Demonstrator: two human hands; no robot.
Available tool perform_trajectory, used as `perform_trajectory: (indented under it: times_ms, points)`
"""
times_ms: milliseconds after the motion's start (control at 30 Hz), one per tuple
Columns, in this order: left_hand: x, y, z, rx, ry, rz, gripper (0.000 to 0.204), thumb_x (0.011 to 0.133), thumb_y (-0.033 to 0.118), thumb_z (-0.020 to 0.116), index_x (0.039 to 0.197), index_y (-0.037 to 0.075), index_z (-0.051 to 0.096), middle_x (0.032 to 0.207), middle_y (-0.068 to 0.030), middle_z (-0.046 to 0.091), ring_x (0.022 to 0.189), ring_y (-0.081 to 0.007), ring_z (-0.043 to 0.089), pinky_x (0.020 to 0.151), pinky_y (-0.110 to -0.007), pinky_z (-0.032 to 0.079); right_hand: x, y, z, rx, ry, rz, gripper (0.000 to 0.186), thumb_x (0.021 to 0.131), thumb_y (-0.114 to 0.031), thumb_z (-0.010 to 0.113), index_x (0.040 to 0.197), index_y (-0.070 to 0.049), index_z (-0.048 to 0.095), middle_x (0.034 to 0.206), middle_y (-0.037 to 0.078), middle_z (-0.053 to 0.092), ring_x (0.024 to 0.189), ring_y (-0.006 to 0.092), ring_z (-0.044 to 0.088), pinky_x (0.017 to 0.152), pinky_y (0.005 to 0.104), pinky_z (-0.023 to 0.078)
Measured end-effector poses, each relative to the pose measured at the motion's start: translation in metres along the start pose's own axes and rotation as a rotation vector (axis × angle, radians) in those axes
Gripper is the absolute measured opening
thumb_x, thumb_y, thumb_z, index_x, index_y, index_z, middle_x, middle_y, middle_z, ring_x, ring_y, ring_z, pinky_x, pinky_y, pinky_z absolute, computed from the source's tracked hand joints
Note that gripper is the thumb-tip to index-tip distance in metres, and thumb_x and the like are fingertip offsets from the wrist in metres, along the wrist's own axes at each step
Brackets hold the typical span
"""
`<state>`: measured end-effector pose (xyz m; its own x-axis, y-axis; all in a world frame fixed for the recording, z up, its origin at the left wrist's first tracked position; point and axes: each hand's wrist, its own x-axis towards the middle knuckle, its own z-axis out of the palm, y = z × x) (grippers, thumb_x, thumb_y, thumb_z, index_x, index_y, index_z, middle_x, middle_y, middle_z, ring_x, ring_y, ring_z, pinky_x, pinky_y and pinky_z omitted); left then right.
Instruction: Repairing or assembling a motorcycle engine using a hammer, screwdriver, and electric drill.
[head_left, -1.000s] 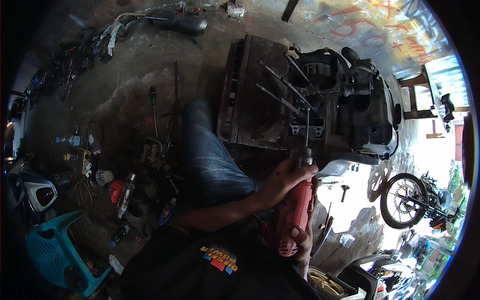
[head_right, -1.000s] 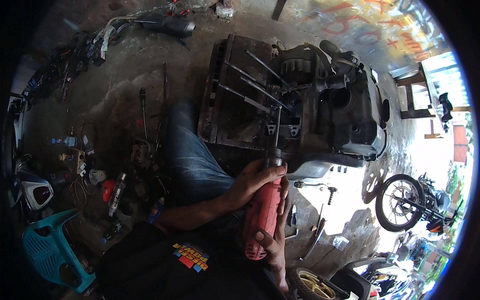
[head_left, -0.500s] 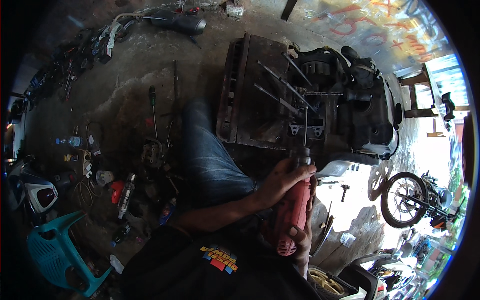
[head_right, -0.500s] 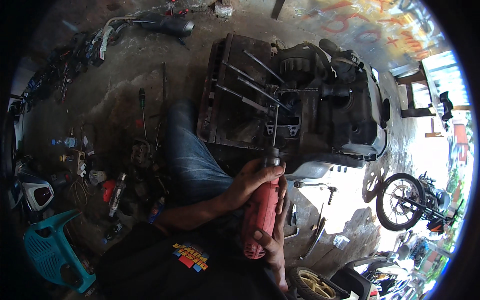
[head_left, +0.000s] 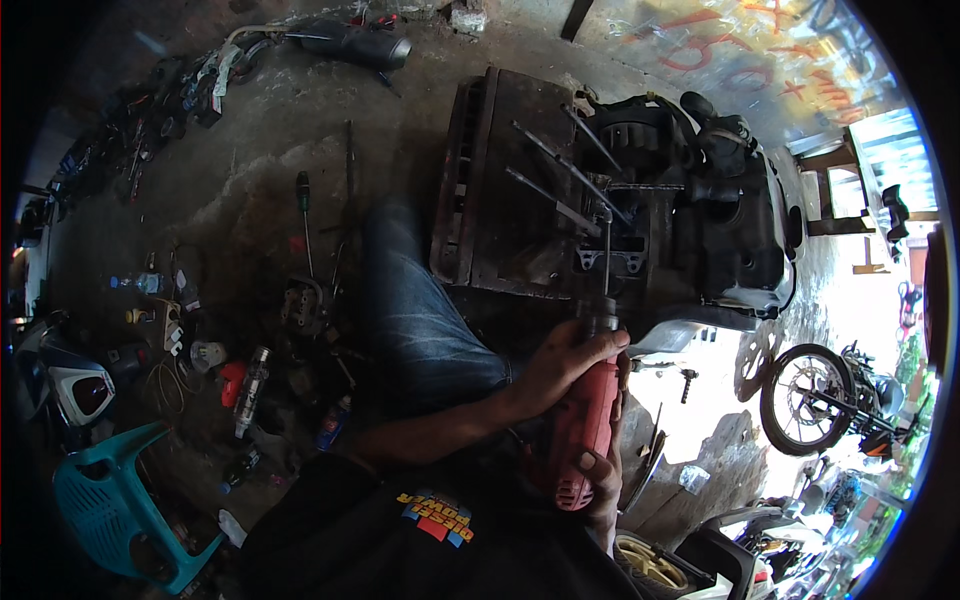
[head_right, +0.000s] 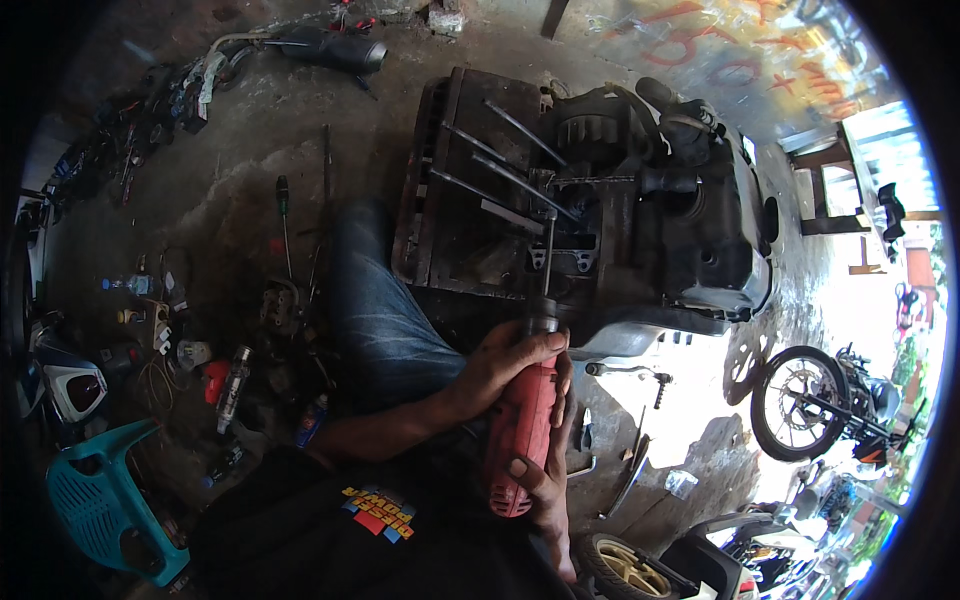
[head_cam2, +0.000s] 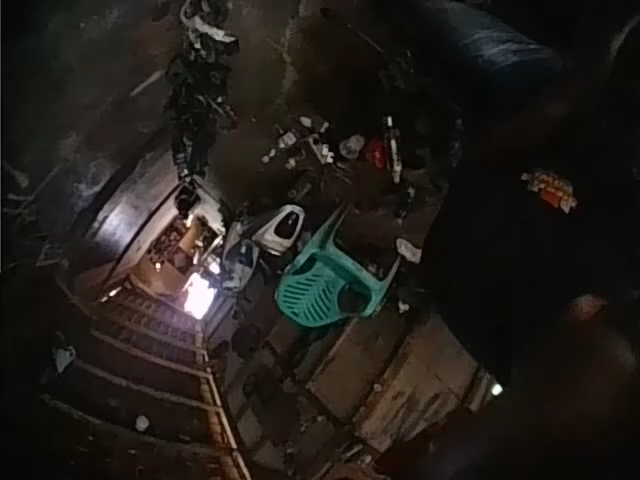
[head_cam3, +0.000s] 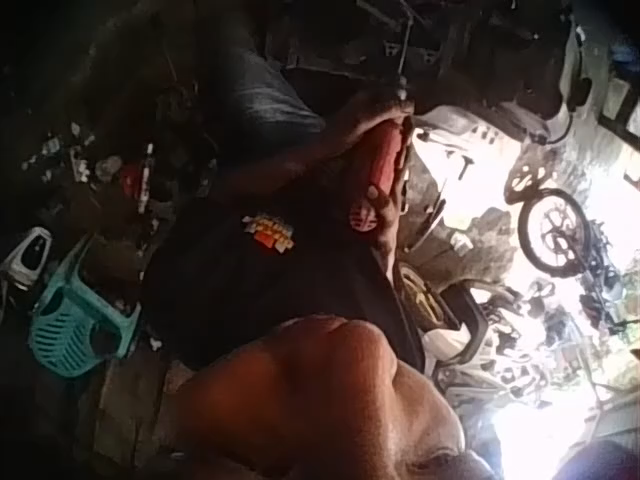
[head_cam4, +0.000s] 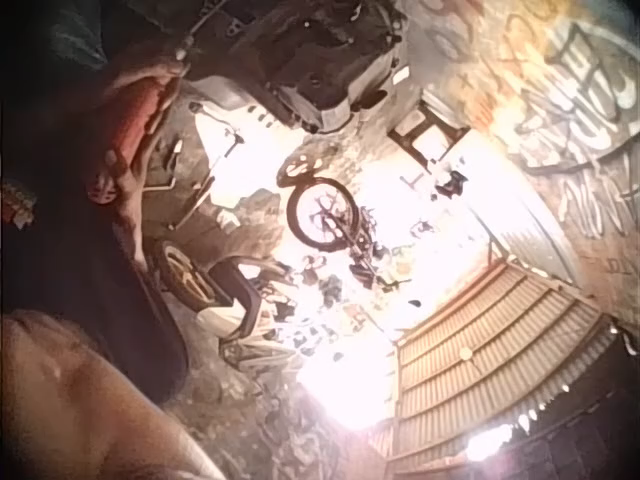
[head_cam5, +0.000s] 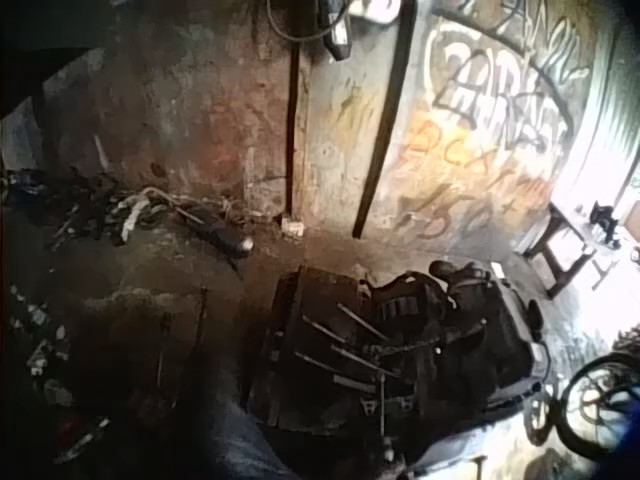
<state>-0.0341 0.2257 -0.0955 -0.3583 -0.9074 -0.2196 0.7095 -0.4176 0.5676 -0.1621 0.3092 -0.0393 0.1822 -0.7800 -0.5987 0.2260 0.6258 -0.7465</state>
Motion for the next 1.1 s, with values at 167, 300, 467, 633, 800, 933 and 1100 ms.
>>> perform_trajectory:
  times_ms: [167,300,467,633,800,933,1100]
  points:
    - [0.002,0.005,-0.002,0.014,0.002,0.014,0.025,0.102,0.029,0.057,0.105,0.004,0.052,0.077,-0.0113,0.064,0.061,-0.0246,0.068,0.056,-0.036,0.056,0.005,-0.005,0.007,-0.025,-0.019,-0.118,0.133,0.061,-0.041,0.079,0.16,-0.007,-0.002,0.155,0.021,0.026,0.143,0.0344,0.035,0.116,0.0451,0.034]
    - [0.002,0.003,-0.005,0.027,-0.017,0.055,0.024,0.102,0.027,0.056,0.106,0.004,0.052,0.078,-0.012,0.064,0.061,-0.0252,0.068,0.056,-0.036,0.056,0.005,-0.008,0.01,-0.019,-0.042,-0.076,0.134,0.061,-0.04,0.08,0.159,-0.007,-0.005,0.155,0.022,0.026,0.142,0.0348,0.036,0.115,0.0451,0.035]
    - [0.001,0.003,-0.006,0.047,-0.015,0.062,0.024,0.102,0.026,0.055,0.108,0.003,0.052,0.079,-0.0127,0.064,0.062,-0.0252,0.068,0.057,-0.036,0.057,0.006,-0.008,0.009,-0.059,-0.048,-0.136,0.134,0.06,-0.039,0.079,0.159,-0.007,-0.005,0.155,0.022,0.023,0.144,0.0357,0.032,0.117,0.0459,0.033]
    - [-0.003,0.002,-0.007,0.024,-0.039,0.044,0.027,0.102,0.027,0.055,0.106,0.001,0.054,0.079,-0.0133,0.065,0.063,-0.0249,0.068,0.057,-0.037,0.057,0.006,0.0,0.002,-0.025,-0.08,-0.093,0.133,0.06,-0.036,0.079,0.159,-0.007,-0.004,0.157,0.022,0.02,0.147,0.0357,0.027,0.119,0.0461,0.03]
    - [-0.008,0.0,-0.002,0.079,0.049,0.01,0.032,0.102,0.032,0.055,0.1,0.0,0.057,0.079,-0.0138,0.066,0.065,-0.024,0.068,0.063,-0.037,0.057,0.002,-0.005,-0.007,-0.044,-0.131,-0.07,0.126,0.066,-0.033,0.08,0.159,-0.007,0.0,0.159,0.021,0.015,0.149,0.0354,0.022,0.119,0.0463,0.028]
    - [-0.021,0.009,0.006,0.088,0.009,-0.107,0.034,0.102,0.034,0.057,0.101,0.0,0.06,0.083,-0.011,0.067,0.076,-0.0205,0.068,0.075,-0.033,0.056,0.006,-0.026,-0.011,-0.116,-0.16,-0.05,0.117,0.074,-0.036,0.082,0.159,-0.007,0.007,0.157,0.021,0.022,0.146,0.0322,0.027,0.118,0.0445,0.029]
    - [-0.041,0.02,0.026,0.382,0.103,-0.119,0.043,0.101,0.043,0.059,0.115,0.002,0.061,0.103,-0.005,0.066,0.099,-0.0133,0.061,0.089,-0.028,0.048,0.01,-0.051,-0.007,-0.211,-0.176,0.034,0.102,0.079,-0.036,0.082,0.156,-0.007,0.022,0.144,0.019,0.043,0.134,0.0296,0.044,0.11,0.0415,0.038]
